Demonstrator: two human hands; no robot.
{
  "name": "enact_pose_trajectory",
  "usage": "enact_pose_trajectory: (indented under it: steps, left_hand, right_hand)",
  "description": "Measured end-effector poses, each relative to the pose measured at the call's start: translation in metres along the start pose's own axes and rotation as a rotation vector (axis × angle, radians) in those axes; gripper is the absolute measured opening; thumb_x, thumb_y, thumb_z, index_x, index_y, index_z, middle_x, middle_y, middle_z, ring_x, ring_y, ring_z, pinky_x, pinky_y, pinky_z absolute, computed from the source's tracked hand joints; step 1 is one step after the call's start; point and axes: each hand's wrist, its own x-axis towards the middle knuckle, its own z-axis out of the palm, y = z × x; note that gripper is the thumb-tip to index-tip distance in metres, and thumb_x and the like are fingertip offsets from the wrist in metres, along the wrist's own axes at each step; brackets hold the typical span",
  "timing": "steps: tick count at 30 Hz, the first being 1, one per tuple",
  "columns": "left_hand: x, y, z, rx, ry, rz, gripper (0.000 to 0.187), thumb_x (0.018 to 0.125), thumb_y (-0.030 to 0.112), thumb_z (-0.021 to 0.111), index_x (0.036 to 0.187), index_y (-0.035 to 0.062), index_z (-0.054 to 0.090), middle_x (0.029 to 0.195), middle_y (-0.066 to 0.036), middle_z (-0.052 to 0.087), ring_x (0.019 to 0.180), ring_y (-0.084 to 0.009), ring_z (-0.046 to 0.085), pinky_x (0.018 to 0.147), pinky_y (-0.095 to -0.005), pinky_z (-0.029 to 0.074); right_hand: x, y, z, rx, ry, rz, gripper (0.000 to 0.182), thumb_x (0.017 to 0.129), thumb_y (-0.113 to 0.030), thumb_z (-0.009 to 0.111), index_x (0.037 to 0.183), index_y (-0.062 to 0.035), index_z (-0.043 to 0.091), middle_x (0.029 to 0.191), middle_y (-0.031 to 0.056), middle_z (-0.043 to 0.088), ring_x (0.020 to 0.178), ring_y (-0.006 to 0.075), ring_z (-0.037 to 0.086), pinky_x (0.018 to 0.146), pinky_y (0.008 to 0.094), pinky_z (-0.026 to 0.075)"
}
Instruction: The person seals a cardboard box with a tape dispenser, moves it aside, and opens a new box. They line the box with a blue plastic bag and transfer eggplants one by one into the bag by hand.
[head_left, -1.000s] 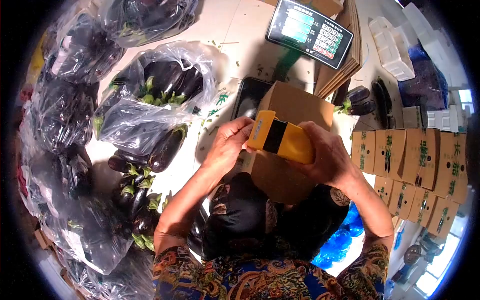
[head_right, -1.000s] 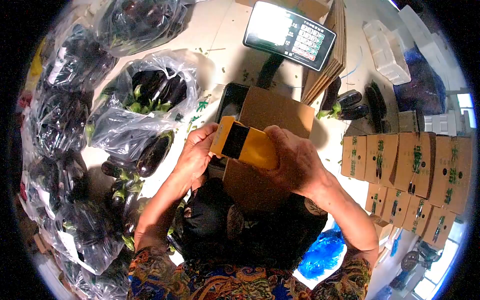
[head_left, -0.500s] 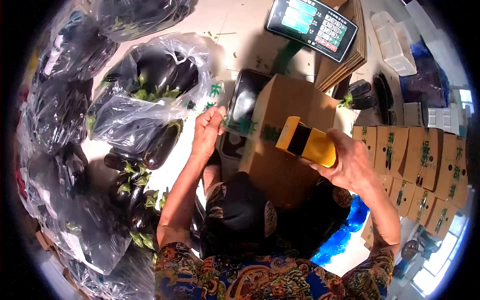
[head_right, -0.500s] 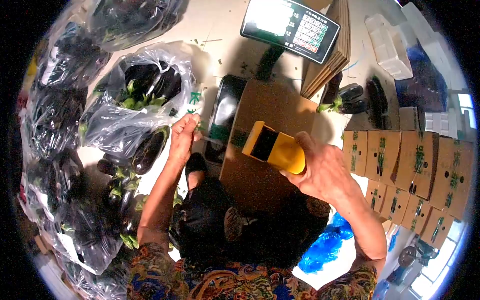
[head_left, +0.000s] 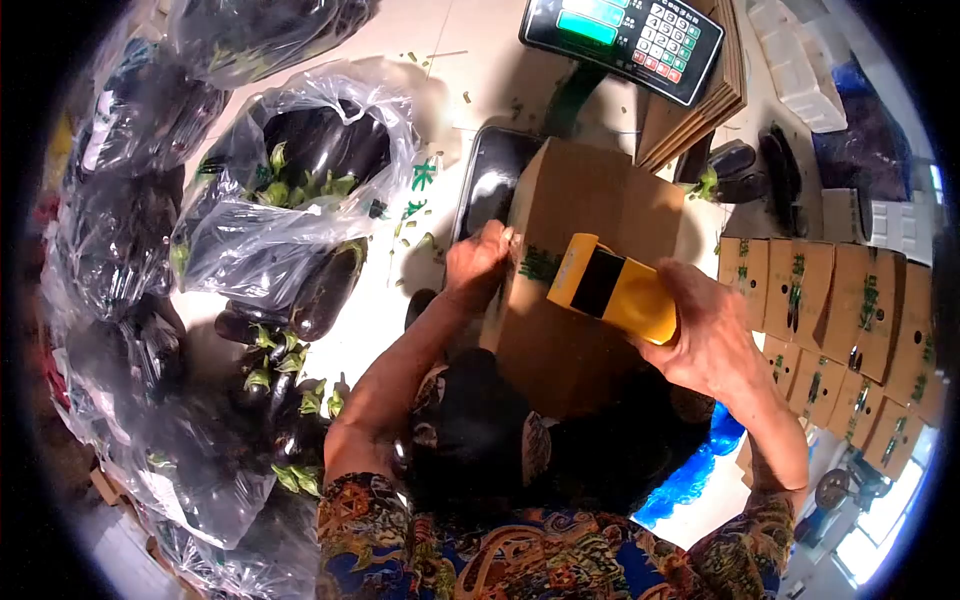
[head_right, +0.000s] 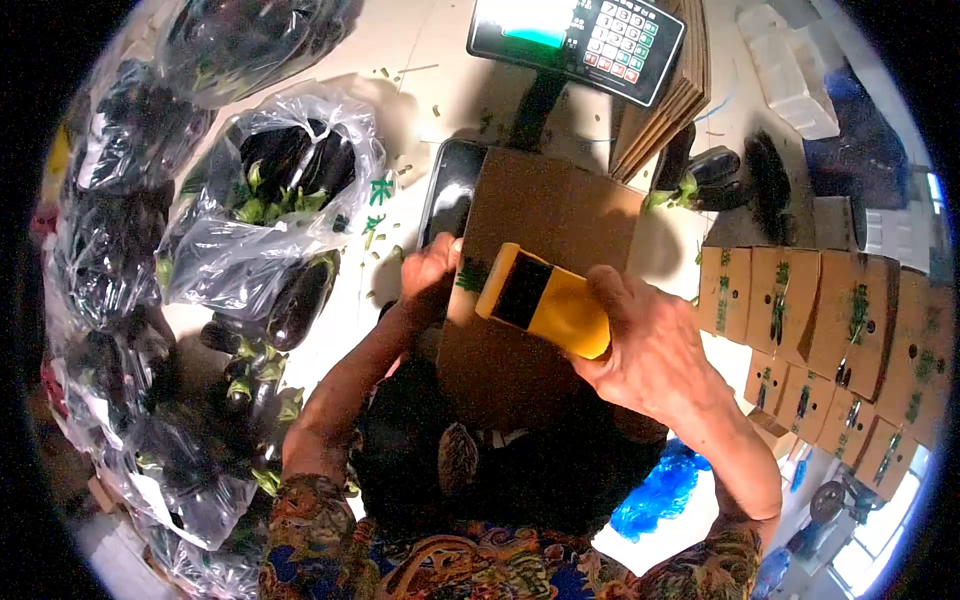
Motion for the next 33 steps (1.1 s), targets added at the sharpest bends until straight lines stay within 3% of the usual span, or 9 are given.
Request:
enact_pose_trajectory:
  steps: [2, 5, 7, 8, 10, 13, 16, 22, 33]
  left_hand:
    - [-0.006, -0.026, 0.017, -0.032, -0.14, -0.192, 0.021, 0.093, 0.025, 0.051, 0.082, 0.0081, 0.047, 0.064, -0.018, 0.059, 0.057, -0.0405, 0.06, 0.048, -0.049, 0.047]
    - [-0.006, -0.041, 0.035, -0.105, -0.118, -0.181, 0.019, 0.091, 0.024, 0.054, 0.083, 0.0082, 0.047, 0.063, -0.017, 0.058, 0.055, -0.0418, 0.058, 0.049, -0.0505, 0.047]
    - [-0.005, -0.047, 0.035, -0.193, 0.074, 0.117, 0.018, 0.091, 0.023, 0.053, 0.084, 0.0073, 0.048, 0.069, -0.017, 0.061, 0.058, -0.0411, 0.06, 0.051, -0.0504, 0.048]
    - [0.001, -0.048, 0.036, -0.555, 0.079, 0.091, 0.016, 0.092, 0.02, 0.053, 0.094, 0.0046, 0.055, 0.086, -0.017, 0.064, 0.073, -0.0377, 0.063, 0.066, -0.0468, 0.051]
    - [0.033, -0.028, 0.012, -0.443, 0.001, -0.157, 0.027, 0.093, 0.022, 0.053, 0.114, 0.0042, 0.057, 0.109, -0.017, 0.061, 0.098, -0.0322, 0.06, 0.087, -0.041, 0.047]
    - [0.093, 0.059, -0.047, -0.249, 0.086, 0.348, 0.04, 0.093, 0.031, 0.053, 0.125, 0.0069, 0.055, 0.123, -0.018, 0.057, 0.113, -0.033, 0.053, 0.097, -0.0406, 0.042]
    - [0.113, 0.106, -0.049, 0.168, -0.127, 0.705, 0.048, 0.092, 0.035, 0.055, 0.13, 0.006, 0.052, 0.124, -0.018, 0.056, 0.116, -0.0326, 0.052, 0.099, -0.0401, 0.041]
    - [0.117, 0.099, -0.041, 0.349, -0.284, 0.664, 0.057, 0.087, 0.044, 0.057, 0.136, 0.0147, 0.049, 0.121, -0.015, 0.055, 0.114, -0.0332, 0.049, 0.097, -0.0431, 0.038]
    - [0.114, 0.104, -0.04, 0.368, -0.27, 0.626, 0.056, 0.086, 0.042, 0.06, 0.136, 0.0177, 0.05, 0.123, -0.012, 0.054, 0.111, -0.0296, 0.049, 0.096, -0.0416, 0.037]
  right_hand:
    - [0.003, -0.001, 0.004, 0.015, 0.034, -0.02, 0.037, 0.072, -0.019, 0.068, 0.102, -0.0041, 0.052, 0.073, 0.0159, 0.057, 0.063, 0.0353, 0.061, 0.053, 0.0427, 0.051]
    - [0.0, 0.005, 0.006, 0.051, 0.072, -0.029, 0.035, 0.069, -0.016, 0.066, 0.1, -0.0044, 0.053, 0.073, 0.0154, 0.057, 0.063, 0.0346, 0.061, 0.054, 0.0418, 0.051]
    - [0.001, 0.002, 0.004, 0.061, 0.107, -0.041, 0.035, 0.068, -0.014, 0.065, 0.099, -0.0045, 0.053, 0.074, 0.0152, 0.057, 0.063, 0.0342, 0.061, 0.054, 0.0414, 0.051]
    - [-0.002, 0.001, 0.003, 0.064, 0.114, -0.015, 0.036, 0.067, -0.013, 0.064, 0.1, -0.0039, 0.053, 0.074, 0.0142, 0.057, 0.063, 0.0343, 0.06, 0.054, 0.0419, 0.051]
    - [-0.004, 0.005, 0.002, 0.083, 0.105, -0.021, 0.037, 0.066, -0.013, 0.064, 0.1, -0.0034, 0.052, 0.072, 0.0135, 0.055, 0.061, 0.0346, 0.059, 0.053, 0.043, 0.05]
    - [-0.008, 0.006, 0.001, 0.078, 0.013, -0.007, 0.038, 0.067, -0.014, 0.067, 0.101, -0.0033, 0.052, 0.074, 0.0124, 0.052, 0.067, 0.0319, 0.06, 0.055, 0.0436, 0.049]
    - [-0.012, 0.009, 0.0, 0.052, -0.069, 0.022, 0.041, 0.069, -0.015, 0.069, 0.103, -0.0029, 0.051, 0.079, 0.0131, 0.054, 0.075, 0.0299, 0.061, 0.06, 0.0426, 0.05]
    - [-0.008, 0.0, -0.009, 0.139, -0.127, 0.055, 0.044, 0.071, -0.014, 0.073, 0.106, -0.0029, 0.048, 0.083, 0.0171, 0.058, 0.077, 0.0397, 0.062, 0.061, 0.046, 0.05]
    - [-0.04, 0.057, -0.005, 0.13, -0.034, -0.038, 0.041, 0.076, -0.024, 0.069, 0.105, -0.0022, 0.051, 0.082, 0.0188, 0.061, 0.071, 0.0365, 0.064, 0.061, 0.0451, 0.054]
